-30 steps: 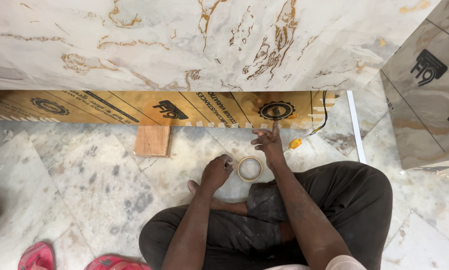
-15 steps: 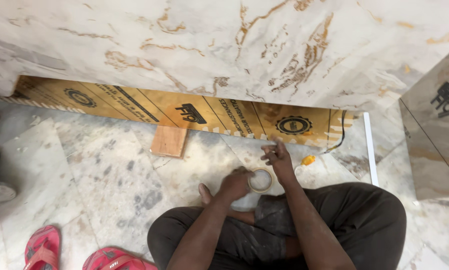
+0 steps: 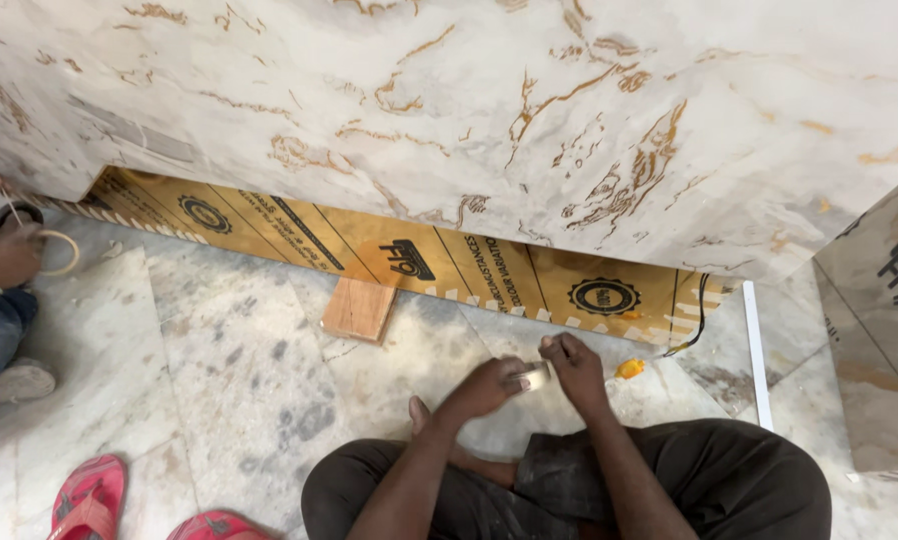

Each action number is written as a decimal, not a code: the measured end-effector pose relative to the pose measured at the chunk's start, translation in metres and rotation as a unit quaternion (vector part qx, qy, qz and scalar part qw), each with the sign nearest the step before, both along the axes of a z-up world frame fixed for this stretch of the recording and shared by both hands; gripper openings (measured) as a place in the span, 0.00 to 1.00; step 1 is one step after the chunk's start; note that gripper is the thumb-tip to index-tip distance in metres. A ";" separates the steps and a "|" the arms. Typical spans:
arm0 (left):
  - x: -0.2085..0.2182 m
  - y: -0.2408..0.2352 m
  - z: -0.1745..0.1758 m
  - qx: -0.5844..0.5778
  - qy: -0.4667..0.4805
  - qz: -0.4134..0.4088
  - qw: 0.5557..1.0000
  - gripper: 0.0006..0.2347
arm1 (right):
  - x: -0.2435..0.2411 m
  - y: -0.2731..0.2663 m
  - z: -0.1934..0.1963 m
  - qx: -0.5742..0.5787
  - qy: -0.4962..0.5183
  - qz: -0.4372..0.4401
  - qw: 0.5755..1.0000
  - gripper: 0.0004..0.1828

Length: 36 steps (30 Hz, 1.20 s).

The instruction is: The person sits on the floor and applies small pieces of masking tape to the bottom edge of a large marble-patterned slab. They tear pieces from a roll and press them onto the surface, working along the length of the slab.

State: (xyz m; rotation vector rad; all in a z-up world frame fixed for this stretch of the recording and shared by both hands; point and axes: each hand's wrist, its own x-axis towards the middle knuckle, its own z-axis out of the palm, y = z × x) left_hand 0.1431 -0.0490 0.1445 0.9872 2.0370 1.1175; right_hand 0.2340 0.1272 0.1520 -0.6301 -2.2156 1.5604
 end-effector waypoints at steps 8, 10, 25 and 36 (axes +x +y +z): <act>-0.021 -0.007 0.012 0.183 -0.238 0.079 0.951 0.15 | 0.005 0.019 0.049 -0.098 0.011 0.197 0.976 0.21; -0.021 -0.008 0.017 0.210 -0.259 0.099 0.938 0.16 | 0.005 0.016 0.043 -0.115 -0.014 0.184 0.976 0.21; -0.002 -0.009 0.064 0.166 0.180 0.218 0.945 0.09 | 0.010 -0.005 0.008 -0.008 -0.001 0.139 0.990 0.19; 0.006 -0.002 0.059 0.171 0.200 0.214 0.941 0.08 | 0.012 -0.015 0.003 0.157 0.009 0.079 0.984 0.21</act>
